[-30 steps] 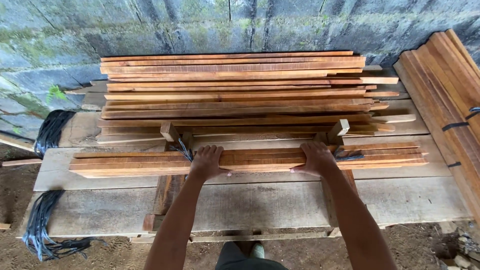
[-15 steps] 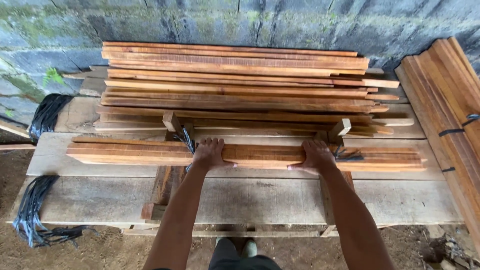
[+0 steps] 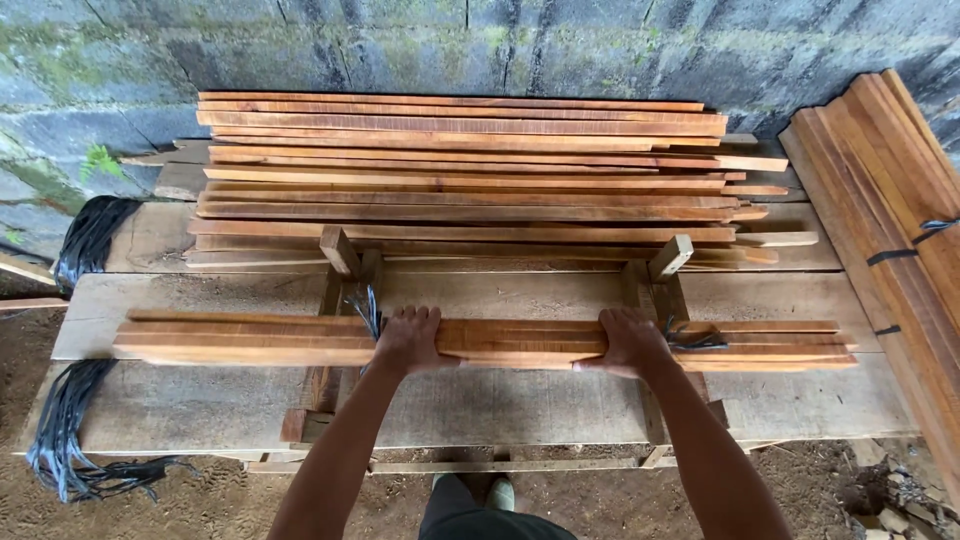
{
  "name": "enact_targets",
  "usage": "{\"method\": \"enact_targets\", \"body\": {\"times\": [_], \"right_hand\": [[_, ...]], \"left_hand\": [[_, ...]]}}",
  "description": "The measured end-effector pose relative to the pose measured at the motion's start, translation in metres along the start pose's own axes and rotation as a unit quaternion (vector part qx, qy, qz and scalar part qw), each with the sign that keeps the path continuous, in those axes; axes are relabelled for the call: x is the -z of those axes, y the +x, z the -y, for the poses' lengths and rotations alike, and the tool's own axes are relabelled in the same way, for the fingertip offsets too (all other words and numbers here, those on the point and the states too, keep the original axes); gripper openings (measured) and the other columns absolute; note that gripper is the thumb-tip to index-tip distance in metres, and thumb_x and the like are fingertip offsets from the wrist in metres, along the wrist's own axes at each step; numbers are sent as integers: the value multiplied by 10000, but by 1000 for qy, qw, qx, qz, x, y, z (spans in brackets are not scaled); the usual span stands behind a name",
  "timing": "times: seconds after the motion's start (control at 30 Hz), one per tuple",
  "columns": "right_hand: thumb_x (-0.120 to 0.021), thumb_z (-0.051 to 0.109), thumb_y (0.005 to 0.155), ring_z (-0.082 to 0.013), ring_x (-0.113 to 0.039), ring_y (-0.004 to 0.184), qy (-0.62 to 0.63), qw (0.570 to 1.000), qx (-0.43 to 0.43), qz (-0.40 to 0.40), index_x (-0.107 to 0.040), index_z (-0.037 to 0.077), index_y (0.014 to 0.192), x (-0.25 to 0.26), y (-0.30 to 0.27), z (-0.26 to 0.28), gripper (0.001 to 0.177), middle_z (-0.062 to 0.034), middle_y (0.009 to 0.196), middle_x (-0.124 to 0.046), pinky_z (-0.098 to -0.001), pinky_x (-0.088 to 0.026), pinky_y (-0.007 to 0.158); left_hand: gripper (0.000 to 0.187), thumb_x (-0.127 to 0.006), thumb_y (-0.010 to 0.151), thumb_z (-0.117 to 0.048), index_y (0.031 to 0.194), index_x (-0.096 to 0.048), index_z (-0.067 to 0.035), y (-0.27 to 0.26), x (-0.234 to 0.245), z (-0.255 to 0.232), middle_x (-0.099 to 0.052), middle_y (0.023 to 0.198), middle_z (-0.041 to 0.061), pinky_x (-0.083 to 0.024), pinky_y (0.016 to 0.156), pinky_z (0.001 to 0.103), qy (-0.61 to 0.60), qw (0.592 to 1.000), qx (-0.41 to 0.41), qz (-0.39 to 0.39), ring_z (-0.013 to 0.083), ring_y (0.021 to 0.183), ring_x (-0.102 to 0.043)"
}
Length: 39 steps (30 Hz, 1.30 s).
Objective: Bundling long slats of wood together using plastic ties and tightening them with a tool.
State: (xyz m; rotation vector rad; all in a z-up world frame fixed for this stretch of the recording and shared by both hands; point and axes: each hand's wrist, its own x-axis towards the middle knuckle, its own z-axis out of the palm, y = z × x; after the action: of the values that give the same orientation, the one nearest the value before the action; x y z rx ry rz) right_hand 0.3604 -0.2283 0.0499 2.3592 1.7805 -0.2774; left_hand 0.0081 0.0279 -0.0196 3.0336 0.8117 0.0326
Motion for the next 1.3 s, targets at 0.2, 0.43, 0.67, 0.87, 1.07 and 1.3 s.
{"method": "enact_targets", "body": {"times": [0.2,0.43,0.67,0.87,1.07,1.3], "right_hand": [[-711,857,642,-318,-670,1204,49,994,-5,95,-651,120,1182,18,2,1,915,-141,1182,-718,-446,-508,1056],[-656,828,745,-294,-686,1221,59,995,-23,81,-627,216,1314,30,22,-4,836,-61,1245,-736,-470,-524,1041],[-647,767,822,-247,-738,962,23,927,65,-368,-684,175,1133,-56,55,-18,669,-42,968,-732,-402,-567,857],[-624,741,860,-259,-734,990,31,952,34,-304,-707,185,1095,-68,52,-15,609,-48,953,-742,-424,-536,933],[-637,728,851,-239,-726,1002,56,964,10,-261,-699,211,1108,-46,51,-11,580,-31,959,-740,-408,-526,956],[-687,698,852,-234,-739,966,29,926,26,-376,-725,210,1083,-46,60,-14,541,-35,927,-736,-396,-551,923]], "left_hand": [[1202,-502,627,-1059,1359,-536,-107,4,38,-4,-668,1272,152,-487,1050,452,-60,980,24,189,334,1214,-656],[1013,-558,687,-936,1335,-627,-160,20,70,4,-709,1265,86,-530,1040,414,-58,984,10,165,281,1212,-685],[564,-518,934,-713,1249,-636,-259,27,-24,4,-702,1166,-15,-413,1094,426,-48,974,41,-218,179,1179,-642],[521,-555,958,-604,1244,-655,-179,12,-7,-9,-707,1179,71,-374,1162,472,-54,979,75,-184,246,1206,-644],[425,-537,970,-483,1188,-711,-163,24,-24,-5,-738,1157,56,-444,1111,420,-34,957,62,-283,222,1153,-687],[403,-572,883,-358,1188,-734,-149,36,-42,3,-751,1147,71,-473,1087,432,-14,936,54,-348,244,1134,-701]]}}
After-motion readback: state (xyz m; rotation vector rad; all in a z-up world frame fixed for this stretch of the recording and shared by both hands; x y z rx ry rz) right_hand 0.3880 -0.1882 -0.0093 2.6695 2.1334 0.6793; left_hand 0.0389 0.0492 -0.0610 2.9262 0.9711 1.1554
